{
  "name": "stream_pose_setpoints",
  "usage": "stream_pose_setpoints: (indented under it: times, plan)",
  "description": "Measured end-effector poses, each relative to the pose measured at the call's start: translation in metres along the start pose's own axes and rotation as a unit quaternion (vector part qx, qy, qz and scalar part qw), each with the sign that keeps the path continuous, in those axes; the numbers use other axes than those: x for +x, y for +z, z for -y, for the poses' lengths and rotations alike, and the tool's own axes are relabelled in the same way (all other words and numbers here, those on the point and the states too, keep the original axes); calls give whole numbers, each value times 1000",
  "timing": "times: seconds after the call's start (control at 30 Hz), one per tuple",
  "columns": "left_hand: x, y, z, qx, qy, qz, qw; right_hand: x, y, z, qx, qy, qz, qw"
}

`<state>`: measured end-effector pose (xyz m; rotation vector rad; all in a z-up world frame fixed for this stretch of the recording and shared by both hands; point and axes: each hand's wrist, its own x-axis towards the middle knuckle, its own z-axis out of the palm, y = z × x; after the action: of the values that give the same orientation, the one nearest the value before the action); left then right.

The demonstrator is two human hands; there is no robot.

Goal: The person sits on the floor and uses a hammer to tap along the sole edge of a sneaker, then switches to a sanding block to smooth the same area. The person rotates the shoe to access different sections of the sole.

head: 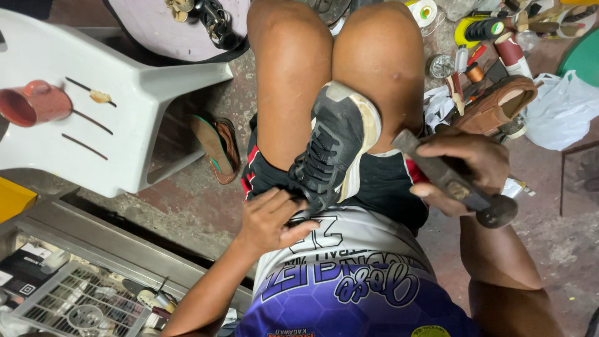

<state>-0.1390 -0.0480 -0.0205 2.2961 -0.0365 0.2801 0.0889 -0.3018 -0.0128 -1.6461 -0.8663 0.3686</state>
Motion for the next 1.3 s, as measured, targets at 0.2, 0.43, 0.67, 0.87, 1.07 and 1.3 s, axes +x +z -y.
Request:
stream_pose_setpoints:
  times: [0.2, 0.43, 0.67, 0.87, 1.07, 1.3]
  plan:
    - [-7, 15, -19, 64, -43, 39, 996, -3, 5, -4, -102, -90, 65, 989]
    - [19, 21, -26, 53, 10, 25, 998, 10, 8, 4, -138, -114, 101, 979]
    - [42, 35, -16, -21, -144, 124, 982, 19, 11, 3, -120, -108, 120, 980]
    - [44, 45, -9, -36, -123, 100, 987, 37, 6, 7, -160, -154, 134, 966]
    - [50, 52, -10, -83, -98, 35, 991, 59, 2, 16, -205, -206, 160, 944]
    - [55, 49, -11, -101, -127, 38, 986, 81, 1, 18, -201, -191, 241, 930]
